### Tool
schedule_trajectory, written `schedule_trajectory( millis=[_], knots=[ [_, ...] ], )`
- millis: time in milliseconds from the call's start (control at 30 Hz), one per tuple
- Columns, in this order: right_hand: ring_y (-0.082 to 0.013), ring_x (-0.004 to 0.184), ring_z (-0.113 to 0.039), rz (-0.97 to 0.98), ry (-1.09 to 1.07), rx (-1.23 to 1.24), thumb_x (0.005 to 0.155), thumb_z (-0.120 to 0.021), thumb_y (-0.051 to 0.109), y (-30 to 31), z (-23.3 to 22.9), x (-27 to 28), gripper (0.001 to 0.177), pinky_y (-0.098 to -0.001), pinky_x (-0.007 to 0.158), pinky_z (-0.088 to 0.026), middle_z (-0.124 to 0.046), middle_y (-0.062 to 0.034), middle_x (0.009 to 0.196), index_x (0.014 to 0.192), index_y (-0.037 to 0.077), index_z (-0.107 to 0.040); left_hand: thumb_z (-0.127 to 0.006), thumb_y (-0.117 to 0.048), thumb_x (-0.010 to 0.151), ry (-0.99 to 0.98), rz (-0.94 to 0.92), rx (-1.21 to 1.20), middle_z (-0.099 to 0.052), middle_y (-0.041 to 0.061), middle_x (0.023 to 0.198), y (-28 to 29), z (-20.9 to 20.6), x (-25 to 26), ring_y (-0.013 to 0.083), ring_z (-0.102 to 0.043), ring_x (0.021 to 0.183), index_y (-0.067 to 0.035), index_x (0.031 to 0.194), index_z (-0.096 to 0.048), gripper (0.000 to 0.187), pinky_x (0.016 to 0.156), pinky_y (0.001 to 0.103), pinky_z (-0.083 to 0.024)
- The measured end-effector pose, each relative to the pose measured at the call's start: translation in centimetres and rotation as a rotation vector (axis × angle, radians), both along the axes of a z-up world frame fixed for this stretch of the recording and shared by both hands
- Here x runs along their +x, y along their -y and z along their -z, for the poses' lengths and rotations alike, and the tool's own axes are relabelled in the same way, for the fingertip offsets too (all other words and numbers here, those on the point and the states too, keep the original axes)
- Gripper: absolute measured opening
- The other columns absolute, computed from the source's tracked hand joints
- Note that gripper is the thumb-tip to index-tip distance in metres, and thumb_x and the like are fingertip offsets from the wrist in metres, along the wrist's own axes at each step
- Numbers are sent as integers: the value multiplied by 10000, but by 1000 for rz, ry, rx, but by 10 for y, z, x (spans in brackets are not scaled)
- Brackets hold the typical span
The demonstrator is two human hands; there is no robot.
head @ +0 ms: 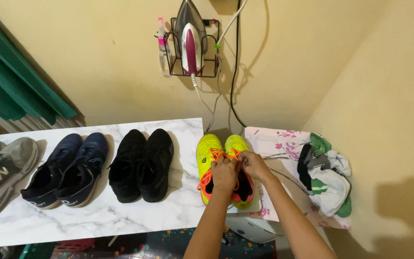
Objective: The person removes the orange laces from a pair of yellow sneakers on a white table, then threads the same laces back through the eyelets and ties them. Other shoes remain on the table while the person works on the yellow pair.
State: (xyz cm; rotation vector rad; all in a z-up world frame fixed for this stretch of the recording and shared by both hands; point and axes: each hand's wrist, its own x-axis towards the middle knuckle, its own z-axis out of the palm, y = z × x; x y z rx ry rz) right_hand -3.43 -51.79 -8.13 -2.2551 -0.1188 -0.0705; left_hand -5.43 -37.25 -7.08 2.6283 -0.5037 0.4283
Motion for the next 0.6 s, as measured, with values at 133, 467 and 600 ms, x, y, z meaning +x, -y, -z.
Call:
schedule_trajectory(
  millis=[133,467,600],
  knots=[
    [-221,649,-646,-1,12,-174,629,-570,-33,4,-1,2,233,-306,619,-504,-655,-142,711,844,13,-645,-569,-286,785,19,9,-3,-629,42,842,1,-4,2,240,-547,861,-145,840,-627,162,721,441,-361],
    [-151,615,-624,97,93,97,630,-652,37,17,49,19,189,-275,593,-504,-658,-80,680,817,10,-648,-589,-249,753,-90,21,13,-642,2,841,-1,-4,10,201,-547,879,-181,795,-645,98,790,448,-338],
    [-177,576,-578,307,-191,426,735,-659,134,22,65,26,162,-313,558,-489,-635,-110,665,777,-23,-659,-592,-224,721,-153,62,-108,-634,12,838,-10,-4,9,194,-541,928,-204,821,-643,115,791,438,-352]
  ],
)
